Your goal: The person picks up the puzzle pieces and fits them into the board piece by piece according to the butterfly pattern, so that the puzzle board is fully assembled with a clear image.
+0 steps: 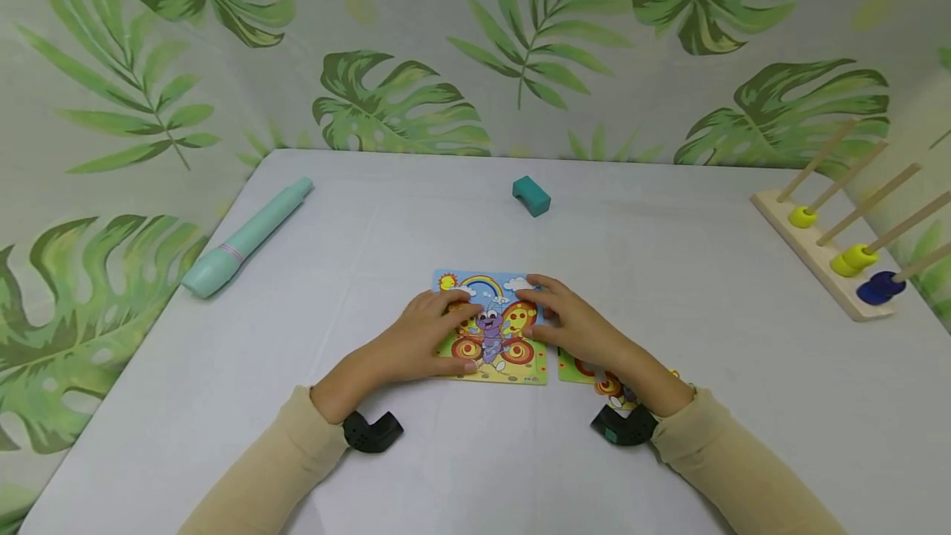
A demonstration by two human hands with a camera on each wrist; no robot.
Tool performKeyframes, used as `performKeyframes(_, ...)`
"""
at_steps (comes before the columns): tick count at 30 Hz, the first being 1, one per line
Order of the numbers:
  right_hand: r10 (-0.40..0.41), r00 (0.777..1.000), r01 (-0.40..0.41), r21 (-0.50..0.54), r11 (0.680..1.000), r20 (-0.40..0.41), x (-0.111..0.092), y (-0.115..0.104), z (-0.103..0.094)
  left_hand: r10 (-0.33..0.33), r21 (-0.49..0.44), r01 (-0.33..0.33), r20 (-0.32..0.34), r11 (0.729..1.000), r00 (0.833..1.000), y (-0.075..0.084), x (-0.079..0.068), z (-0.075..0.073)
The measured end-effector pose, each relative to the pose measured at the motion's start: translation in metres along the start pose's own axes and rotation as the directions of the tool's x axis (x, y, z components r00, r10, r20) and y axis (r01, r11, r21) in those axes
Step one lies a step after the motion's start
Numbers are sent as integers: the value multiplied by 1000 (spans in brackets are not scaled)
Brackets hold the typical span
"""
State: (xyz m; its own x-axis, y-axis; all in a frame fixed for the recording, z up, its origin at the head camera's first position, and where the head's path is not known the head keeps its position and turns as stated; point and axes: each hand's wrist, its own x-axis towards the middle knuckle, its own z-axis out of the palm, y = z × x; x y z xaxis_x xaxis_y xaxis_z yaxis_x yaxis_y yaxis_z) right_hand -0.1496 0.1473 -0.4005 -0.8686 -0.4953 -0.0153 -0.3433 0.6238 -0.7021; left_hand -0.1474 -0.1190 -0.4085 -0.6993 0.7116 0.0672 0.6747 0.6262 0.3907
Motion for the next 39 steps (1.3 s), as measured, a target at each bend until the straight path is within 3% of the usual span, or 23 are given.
performKeyframes(5, 7, 1000, -7, -6, 1000, -1, 0, 1, 1, -90, -149, 94, 34, 984, 995, -10, -7, -12)
performKeyframes(12, 8, 1000, -8, -9, 1000, -16, -1, 1, 3, -179, -80, 193, 160, 978, 971, -14, -17, -25)
performKeyframes(15, 5, 1000, -6, -11, 1000, -30, -1, 1, 3, -179, -69, 193, 167, 979, 969, -13, -18, -26)
performKeyframes(20, -3, 999, 3, -8, 1000, -43, -2, -2, 0, -163, -85, 174, 124, 981, 979, -14, -17, -25)
performKeyframes(26, 5, 997, -2, 46, 999, -72, -10, -18, -17, -147, -104, 157, 100, 982, 984, -20, -15, -21)
performKeyframes(32, -59, 992, 60, 5, 998, -108, -30, -34, -34, -137, -109, 147, 97, 983, 986, -22, -14, -21)
performKeyframes(39, 2, 998, -2, 7, 1000, -70, -61, -25, -34, -136, -106, 145, 92, 984, 986, -24, -15, -19)
